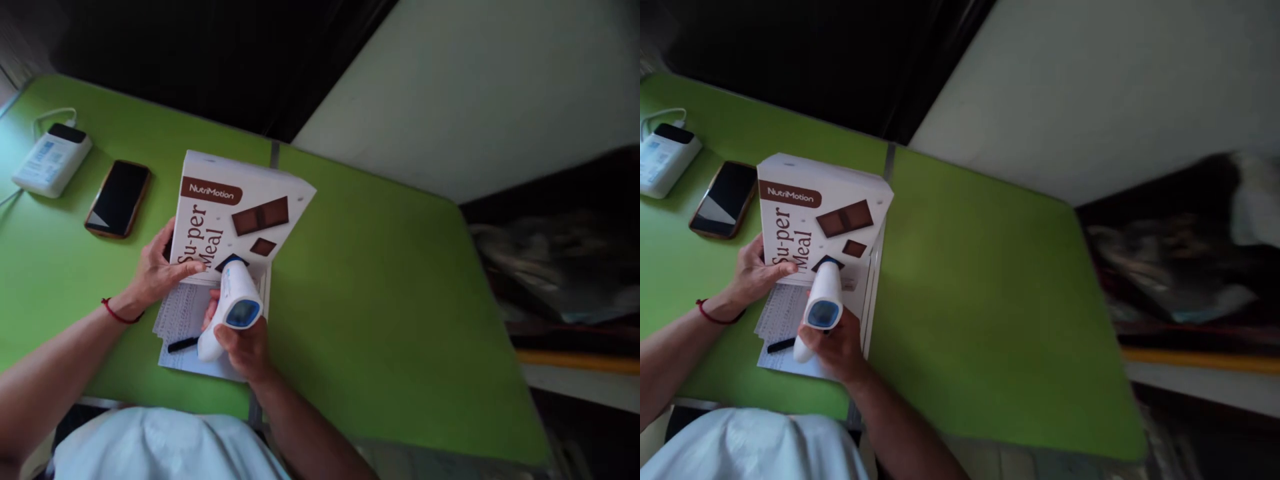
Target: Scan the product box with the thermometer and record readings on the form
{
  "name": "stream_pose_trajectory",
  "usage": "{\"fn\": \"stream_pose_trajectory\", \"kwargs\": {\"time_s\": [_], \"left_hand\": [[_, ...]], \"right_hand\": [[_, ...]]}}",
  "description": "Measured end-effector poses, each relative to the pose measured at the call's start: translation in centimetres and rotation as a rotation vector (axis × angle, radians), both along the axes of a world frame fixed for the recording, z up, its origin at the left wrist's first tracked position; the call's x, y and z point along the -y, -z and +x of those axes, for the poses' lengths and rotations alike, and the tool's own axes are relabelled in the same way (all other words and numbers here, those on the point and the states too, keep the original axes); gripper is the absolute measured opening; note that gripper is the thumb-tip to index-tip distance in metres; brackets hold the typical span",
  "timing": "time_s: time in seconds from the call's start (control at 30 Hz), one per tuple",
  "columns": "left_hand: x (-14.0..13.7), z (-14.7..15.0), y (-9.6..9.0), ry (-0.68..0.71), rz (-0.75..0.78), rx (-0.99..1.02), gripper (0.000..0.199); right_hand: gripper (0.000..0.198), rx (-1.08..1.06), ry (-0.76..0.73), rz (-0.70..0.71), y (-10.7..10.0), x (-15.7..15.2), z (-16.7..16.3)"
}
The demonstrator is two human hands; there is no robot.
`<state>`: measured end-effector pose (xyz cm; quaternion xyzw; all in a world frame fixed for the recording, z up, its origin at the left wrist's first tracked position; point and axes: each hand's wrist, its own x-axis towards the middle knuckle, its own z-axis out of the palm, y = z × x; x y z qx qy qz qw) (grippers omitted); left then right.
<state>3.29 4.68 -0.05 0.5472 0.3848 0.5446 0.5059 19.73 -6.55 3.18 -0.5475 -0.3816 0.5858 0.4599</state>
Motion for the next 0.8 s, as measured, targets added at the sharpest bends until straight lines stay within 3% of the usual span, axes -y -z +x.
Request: {"fn": "stream_pose_trajectory", "kwargs": {"time_s": [0.1,0.23,0.8], "left_hand": [[0.3,-0.4,-0.2,0.007,-0.004,0.022,0.061],[0.4,-0.7,-0.3,0.01,0.005,0.001,0.053],[0.0,-0.6,-1.2,0.004,0.027,-0.131,0.051]], "right_hand": [[0.035,0.026,-0.06,-0.03,-0.3,0.4,0.1],[0.035,-0.009,-0.081,-0.05,-0.8,0.3,-0.2],[0.038,0.098,-0.03,-0.061,-0.5,-0.2,-0.2]]}}
